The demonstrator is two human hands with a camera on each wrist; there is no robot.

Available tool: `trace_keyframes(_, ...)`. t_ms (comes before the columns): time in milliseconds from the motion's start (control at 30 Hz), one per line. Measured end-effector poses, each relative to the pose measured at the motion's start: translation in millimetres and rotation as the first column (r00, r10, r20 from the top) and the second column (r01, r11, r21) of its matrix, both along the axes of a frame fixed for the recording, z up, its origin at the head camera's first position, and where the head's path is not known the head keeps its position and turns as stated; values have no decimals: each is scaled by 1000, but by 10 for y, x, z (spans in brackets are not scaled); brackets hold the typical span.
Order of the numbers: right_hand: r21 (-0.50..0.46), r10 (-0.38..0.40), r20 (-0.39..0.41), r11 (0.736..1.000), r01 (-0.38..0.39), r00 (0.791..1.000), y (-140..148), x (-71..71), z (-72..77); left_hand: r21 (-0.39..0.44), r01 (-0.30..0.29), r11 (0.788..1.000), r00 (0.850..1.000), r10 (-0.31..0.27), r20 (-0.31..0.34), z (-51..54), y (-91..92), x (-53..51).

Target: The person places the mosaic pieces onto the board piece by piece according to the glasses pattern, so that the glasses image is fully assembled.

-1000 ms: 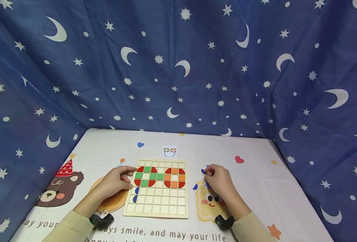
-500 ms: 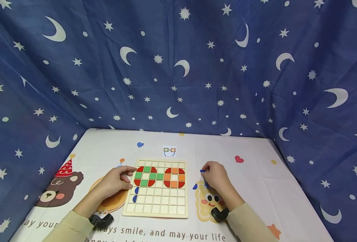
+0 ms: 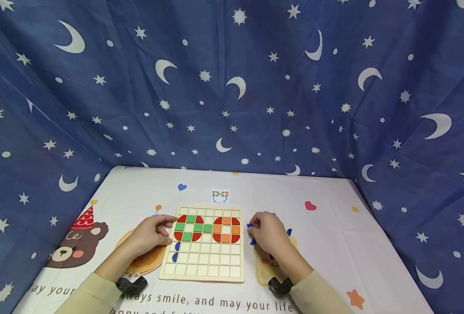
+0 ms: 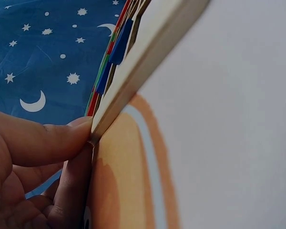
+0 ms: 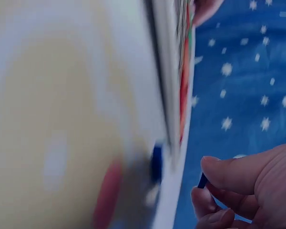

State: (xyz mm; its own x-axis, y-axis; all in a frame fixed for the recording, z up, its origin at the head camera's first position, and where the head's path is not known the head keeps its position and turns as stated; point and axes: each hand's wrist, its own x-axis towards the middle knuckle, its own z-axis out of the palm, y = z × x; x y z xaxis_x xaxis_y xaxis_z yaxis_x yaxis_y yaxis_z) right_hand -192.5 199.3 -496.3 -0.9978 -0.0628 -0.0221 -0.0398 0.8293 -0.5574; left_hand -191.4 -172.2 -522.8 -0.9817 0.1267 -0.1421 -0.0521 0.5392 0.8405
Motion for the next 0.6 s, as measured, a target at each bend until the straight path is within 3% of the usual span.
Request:
trace_keyframes(200, -14, 133, -53, 991, -134, 990, -342, 241, 79, 3, 1, 1000, 1000, -1, 0, 6, 7, 9)
trace_keyframes(367, -42, 275, -64, 960, -278, 959, -624, 425, 77, 3, 3, 1000, 1000, -3, 0, 0, 10, 4)
trace_keyframes(600, -77, 386, -20, 919, -386, 922, -1047, 585, 59, 5, 7, 1000, 1000, -7, 6, 37, 5, 12)
